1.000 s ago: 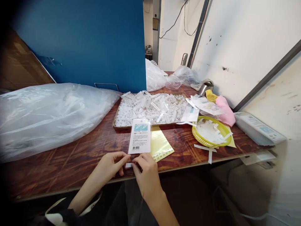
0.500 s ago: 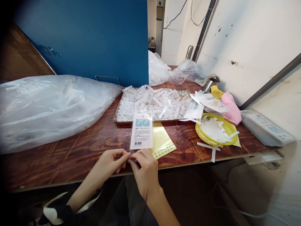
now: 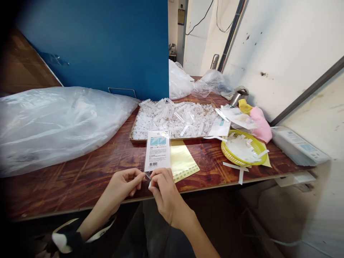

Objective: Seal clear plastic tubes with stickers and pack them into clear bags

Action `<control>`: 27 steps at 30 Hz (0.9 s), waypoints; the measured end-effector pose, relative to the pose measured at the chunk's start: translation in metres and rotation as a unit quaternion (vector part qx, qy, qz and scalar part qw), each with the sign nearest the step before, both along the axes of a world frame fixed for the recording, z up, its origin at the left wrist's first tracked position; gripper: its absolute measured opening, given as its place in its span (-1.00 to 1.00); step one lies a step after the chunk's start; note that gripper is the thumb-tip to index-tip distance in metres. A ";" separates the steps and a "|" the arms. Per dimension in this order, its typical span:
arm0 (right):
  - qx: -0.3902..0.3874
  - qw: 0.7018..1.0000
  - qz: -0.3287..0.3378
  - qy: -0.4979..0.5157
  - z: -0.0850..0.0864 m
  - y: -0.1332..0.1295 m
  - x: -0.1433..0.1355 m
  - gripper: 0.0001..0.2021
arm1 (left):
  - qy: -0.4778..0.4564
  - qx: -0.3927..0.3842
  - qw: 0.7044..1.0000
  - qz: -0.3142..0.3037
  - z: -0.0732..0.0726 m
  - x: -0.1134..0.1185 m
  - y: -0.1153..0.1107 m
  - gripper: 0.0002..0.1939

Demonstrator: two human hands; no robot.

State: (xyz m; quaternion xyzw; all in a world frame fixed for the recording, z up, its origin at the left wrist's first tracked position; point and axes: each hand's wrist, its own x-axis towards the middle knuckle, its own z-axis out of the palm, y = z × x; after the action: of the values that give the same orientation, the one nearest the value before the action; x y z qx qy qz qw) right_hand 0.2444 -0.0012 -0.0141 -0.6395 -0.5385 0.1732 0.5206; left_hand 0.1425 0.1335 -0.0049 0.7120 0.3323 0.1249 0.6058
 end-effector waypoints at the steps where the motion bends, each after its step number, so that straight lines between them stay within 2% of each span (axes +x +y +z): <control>1: 0.011 0.998 0.016 0.059 0.002 -0.005 0.004 -0.91 | 0.003 -0.009 1.000 0.000 0.002 -0.001 0.001 -0.65; 4: 0.000 0.977 0.035 0.210 0.011 -0.025 0.025 -0.90 | 0.010 -0.020 1.000 0.001 0.005 -0.003 0.003 -0.62; 6: -0.028 0.973 -0.002 0.228 0.025 -0.041 0.048 -0.89 | 0.007 -0.013 1.000 0.010 0.004 -0.004 0.004 -0.61; 9: -0.055 0.984 -0.089 0.141 0.059 -0.067 0.090 -0.79 | 0.016 0.001 1.000 -0.005 -0.001 -0.003 0.006 -0.57; 11: -0.038 0.986 -0.161 0.037 0.083 -0.084 0.119 -0.84 | 0.029 0.012 0.999 -0.022 -0.005 -0.001 0.008 -0.53; 14: 0.048 0.951 -0.304 -0.037 0.102 -0.101 0.163 -0.80 | 0.037 0.018 0.999 -0.030 -0.008 0.001 0.010 -0.51; 15: 0.034 0.939 -0.339 -0.046 0.102 -0.104 0.177 -0.76 | 0.035 0.019 0.999 -0.032 -0.009 0.000 0.010 -0.52; 16: -0.012 0.933 -0.355 -0.058 0.100 -0.108 0.189 -0.71 | 0.033 0.018 0.999 -0.034 -0.009 0.000 0.011 -0.53; 19: -0.114 0.921 -0.364 -0.076 0.091 -0.119 0.219 -0.72 | 0.027 0.007 0.998 -0.049 -0.009 -0.004 0.010 -0.56; 22: -0.149 0.901 -0.394 -0.101 0.090 -0.130 0.231 -0.74 | 0.017 -0.022 0.999 -0.045 -0.006 -0.009 0.008 -0.57; 24: -0.153 0.886 -0.419 -0.126 0.091 -0.128 0.223 -0.78 | -0.001 -0.054 0.998 -0.014 -0.002 -0.012 0.004 -0.56; 27: -0.111 0.888 -0.403 -0.195 0.080 -0.103 0.178 -0.86 | -0.051 -0.111 0.992 0.038 0.009 -0.013 -0.005 -0.52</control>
State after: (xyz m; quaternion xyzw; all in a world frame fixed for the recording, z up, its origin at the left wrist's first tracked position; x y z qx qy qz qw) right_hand 0.4223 -0.1042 0.0655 -0.8758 -0.3028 -0.1209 0.3560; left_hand 0.1298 0.1284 0.0036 0.6200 0.3393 0.1466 0.6921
